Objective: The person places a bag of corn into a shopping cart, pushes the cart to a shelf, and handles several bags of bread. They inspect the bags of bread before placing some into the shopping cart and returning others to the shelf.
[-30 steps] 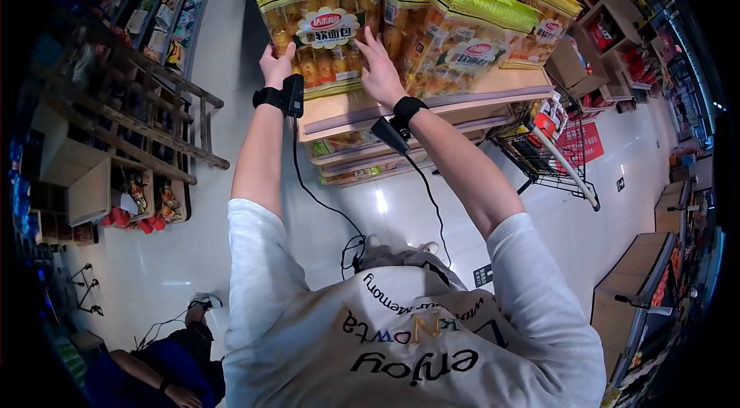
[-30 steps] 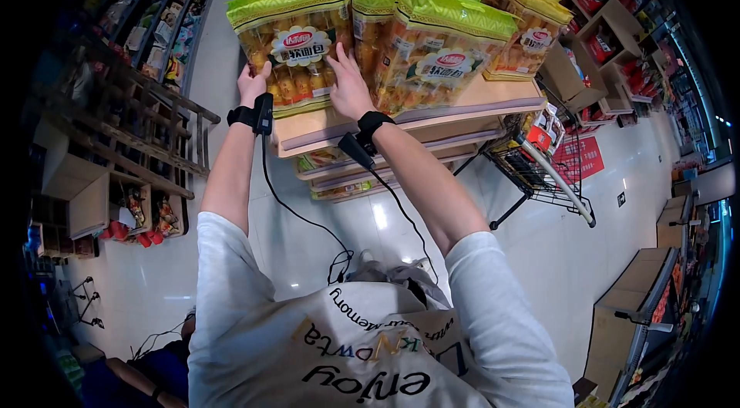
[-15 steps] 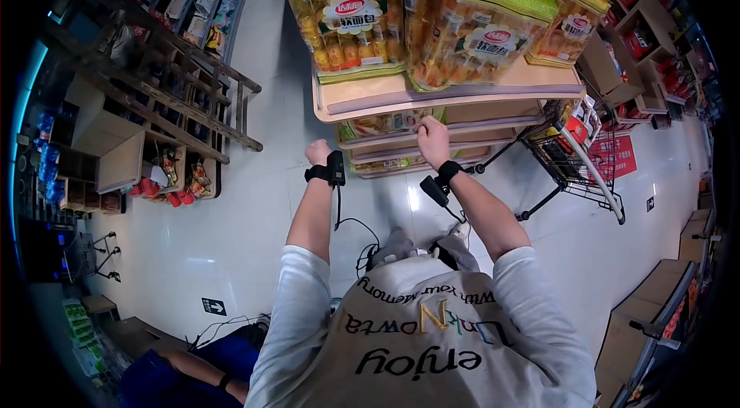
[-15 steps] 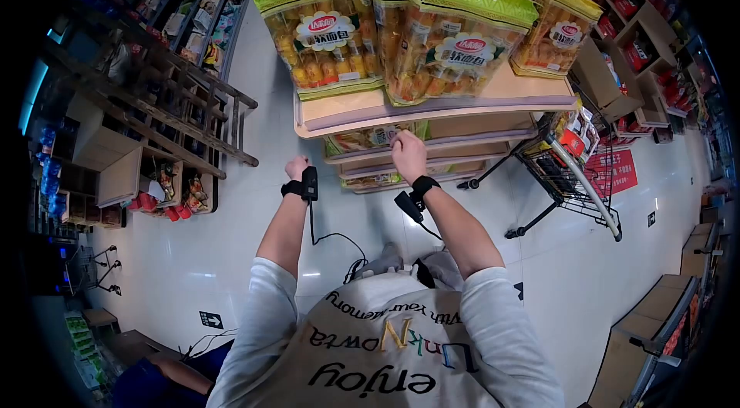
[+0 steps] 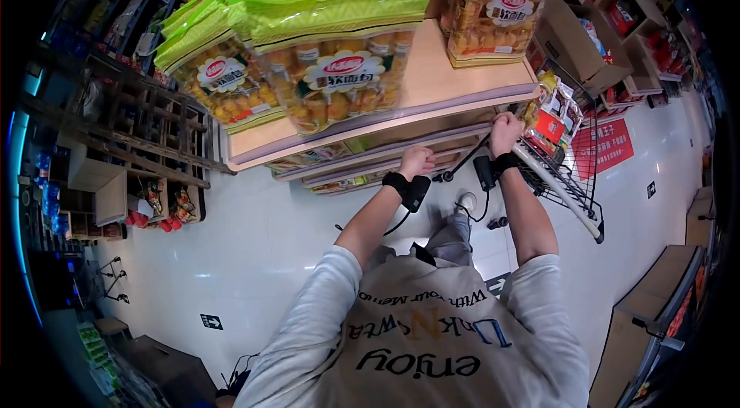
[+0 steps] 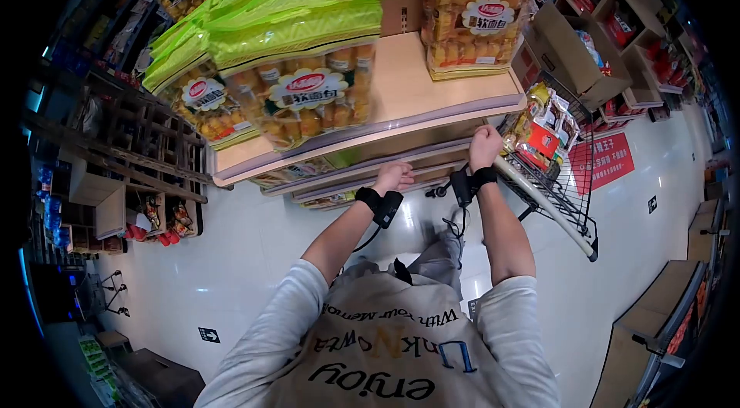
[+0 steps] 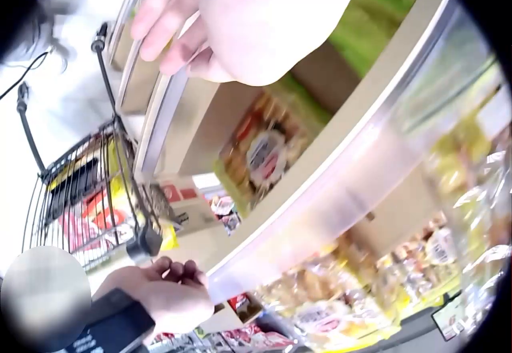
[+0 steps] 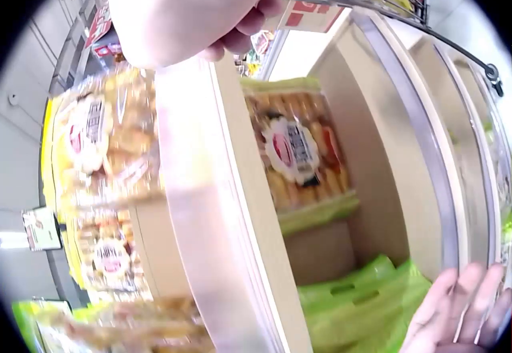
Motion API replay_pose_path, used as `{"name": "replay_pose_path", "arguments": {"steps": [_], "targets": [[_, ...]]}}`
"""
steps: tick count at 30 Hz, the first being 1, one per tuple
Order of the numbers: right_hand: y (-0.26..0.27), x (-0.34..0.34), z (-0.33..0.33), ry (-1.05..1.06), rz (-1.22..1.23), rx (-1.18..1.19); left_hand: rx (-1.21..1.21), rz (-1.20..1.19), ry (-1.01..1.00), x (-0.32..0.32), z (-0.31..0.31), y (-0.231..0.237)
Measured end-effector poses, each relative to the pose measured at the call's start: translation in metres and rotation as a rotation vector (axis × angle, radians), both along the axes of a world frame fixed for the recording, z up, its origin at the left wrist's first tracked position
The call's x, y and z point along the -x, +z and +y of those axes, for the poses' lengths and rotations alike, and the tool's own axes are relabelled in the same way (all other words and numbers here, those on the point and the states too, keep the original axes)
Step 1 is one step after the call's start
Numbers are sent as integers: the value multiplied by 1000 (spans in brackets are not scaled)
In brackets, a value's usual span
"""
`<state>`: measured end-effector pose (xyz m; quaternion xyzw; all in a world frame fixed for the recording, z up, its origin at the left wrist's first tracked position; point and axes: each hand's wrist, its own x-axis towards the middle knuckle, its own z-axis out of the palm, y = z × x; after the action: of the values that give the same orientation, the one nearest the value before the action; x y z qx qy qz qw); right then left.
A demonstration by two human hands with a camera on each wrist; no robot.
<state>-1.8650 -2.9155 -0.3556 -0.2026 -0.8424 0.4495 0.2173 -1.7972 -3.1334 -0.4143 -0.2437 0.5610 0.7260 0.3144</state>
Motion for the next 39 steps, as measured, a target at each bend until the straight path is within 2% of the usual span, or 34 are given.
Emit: {"name": "replay_pose_path", "arguments": {"steps": [3, 5, 6, 7, 8, 9, 10, 12, 13, 14, 16, 17, 18, 19, 20, 21, 22, 23, 24, 25, 26, 28, 34, 35, 37, 39], "targets": [[12, 41, 96, -122, 1, 39, -215, 28, -39, 41, 95, 29], [-12, 71, 173, -47, -87, 157, -266, 32, -19, 64, 148, 42], [-13, 84, 199, -14, -135, 259, -17, 79, -162, 78, 170, 48], [-23, 96, 226, -21, -296, 408, 232, 134, -307, 95, 189, 52], [-34, 104, 243, -22, -304, 415, 139, 59, -98, 102, 202, 48], [-48, 107, 258, -45, -388, 448, 122, 36, -28, 104, 207, 60], [-70, 116, 268, -62, -468, 483, 110, 19, 46, 111, 207, 73], [-197, 133, 306, -10, -476, 176, 80, -12, 13, 114, 207, 60], [-226, 135, 306, 42, -471, 103, 113, 11, 21, 112, 208, 55], [-215, 133, 293, 52, -487, 126, 155, 25, 43, 111, 212, 62], [-167, 129, 258, 19, -565, 141, 76, -153, -70, 118, 207, 70], [-177, 132, 251, -64, -732, -13, 21, -143, -44, 119, 212, 78], [-180, 133, 242, -40, -746, 2, -35, -128, -15, 120, 222, 84], [-177, 131, 232, -74, -730, 40, -25, -74, -74, 121, 229, 84], [-173, 132, 225, -109, -713, 76, -104, -57, -74, 124, 236, 70], [-154, 136, 222, -56, -829, 210, -98, -99, -6, 125, 246, 55], [-164, 133, 221, -32, -849, 210, -97, -144, 62, 125, 256, 46], [-178, 131, 226, -5, -751, 239, -93, -157, 80, 125, 264, 37], [-196, 129, 235, 14, -649, 266, -84, -151, 203, 127, 273, 31], [-206, 130, 241, 23, -639, 177, -77, -144, 324, 128, 280, 27], [-215, 128, 249, 28, -649, 172, -80, -153, 330, 131, 284, 24], [-180, 130, 246, -44, -528, 528, 2, -239, 345, 134, 287, 19], [-189, 131, 257, -193, -731, 619, 46, -121, 381, 132, 298, 17], [-195, 131, 259, -183, -727, 619, 46, -114, 388, 132, 297, 15], [-202, 131, 264, -313, -744, 590, 57, -140, 285, 134, 295, 9], [-192, 132, 268, -303, -674, 593, 49, -90, 300, 135, 298, 11]]}}
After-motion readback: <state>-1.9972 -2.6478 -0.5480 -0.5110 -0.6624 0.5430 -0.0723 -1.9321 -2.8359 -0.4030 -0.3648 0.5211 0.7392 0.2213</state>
